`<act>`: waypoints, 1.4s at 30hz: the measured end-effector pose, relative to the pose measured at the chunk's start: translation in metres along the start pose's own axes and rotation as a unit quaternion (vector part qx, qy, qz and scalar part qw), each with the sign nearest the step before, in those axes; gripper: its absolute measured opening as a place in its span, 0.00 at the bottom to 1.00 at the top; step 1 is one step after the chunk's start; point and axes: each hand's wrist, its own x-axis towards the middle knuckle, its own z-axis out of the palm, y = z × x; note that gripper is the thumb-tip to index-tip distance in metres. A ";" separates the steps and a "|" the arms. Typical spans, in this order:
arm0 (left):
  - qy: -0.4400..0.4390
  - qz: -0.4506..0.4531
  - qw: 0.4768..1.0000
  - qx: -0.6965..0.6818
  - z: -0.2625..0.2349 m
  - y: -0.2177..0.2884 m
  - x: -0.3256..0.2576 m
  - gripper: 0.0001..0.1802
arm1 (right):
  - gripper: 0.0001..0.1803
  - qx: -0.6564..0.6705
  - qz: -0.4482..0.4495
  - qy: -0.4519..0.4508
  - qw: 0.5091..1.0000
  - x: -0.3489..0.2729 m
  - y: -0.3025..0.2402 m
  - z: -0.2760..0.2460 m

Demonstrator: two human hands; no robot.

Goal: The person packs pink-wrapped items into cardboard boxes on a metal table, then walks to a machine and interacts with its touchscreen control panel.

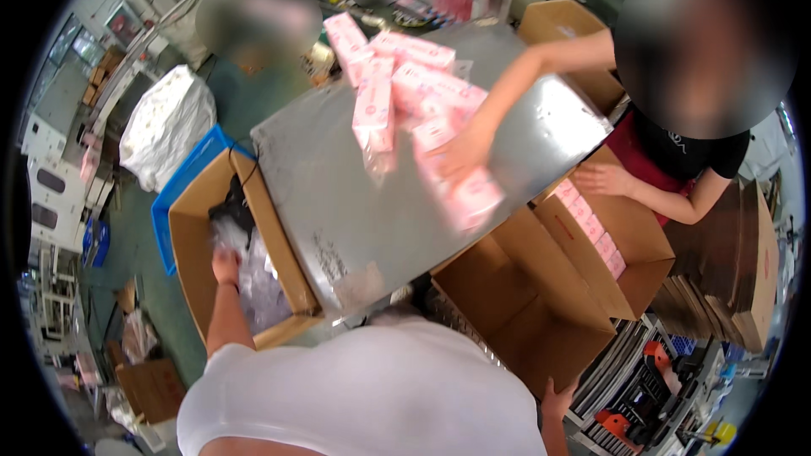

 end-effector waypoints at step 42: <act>-0.498 0.094 0.859 -0.067 0.254 0.369 -0.284 0.23 | 0.19 0.154 -0.684 -0.151 0.697 0.003 -0.313 -0.202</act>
